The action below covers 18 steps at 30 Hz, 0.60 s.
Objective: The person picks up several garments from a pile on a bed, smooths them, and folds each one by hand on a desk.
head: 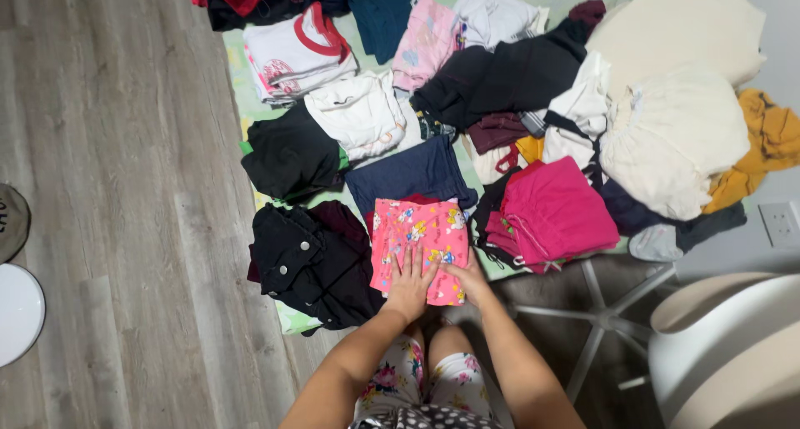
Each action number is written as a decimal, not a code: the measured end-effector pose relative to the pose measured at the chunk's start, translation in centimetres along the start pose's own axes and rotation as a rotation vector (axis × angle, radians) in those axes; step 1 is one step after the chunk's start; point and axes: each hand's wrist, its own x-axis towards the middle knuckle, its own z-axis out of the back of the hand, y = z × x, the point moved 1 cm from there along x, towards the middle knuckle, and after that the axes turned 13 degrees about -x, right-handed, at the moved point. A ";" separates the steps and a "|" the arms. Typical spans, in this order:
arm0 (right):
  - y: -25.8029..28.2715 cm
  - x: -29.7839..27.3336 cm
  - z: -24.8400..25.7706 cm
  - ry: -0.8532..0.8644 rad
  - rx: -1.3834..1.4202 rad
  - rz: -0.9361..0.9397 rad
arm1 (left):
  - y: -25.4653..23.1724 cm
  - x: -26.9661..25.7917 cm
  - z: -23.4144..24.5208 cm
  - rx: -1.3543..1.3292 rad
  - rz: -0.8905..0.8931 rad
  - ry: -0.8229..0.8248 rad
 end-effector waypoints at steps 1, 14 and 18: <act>0.4 0.7 0.4 -0.013 0.013 0.018 | -0.6 0.3 1.5 -0.002 0.005 -0.010; 6.0 -5.4 -6.3 0.065 -1.547 0.201 | 5.8 -1.2 1.1 -0.277 -0.099 0.044; 8.4 -6.0 -6.1 0.029 -1.353 0.122 | 6.6 -6.1 5.4 -0.711 0.077 -0.145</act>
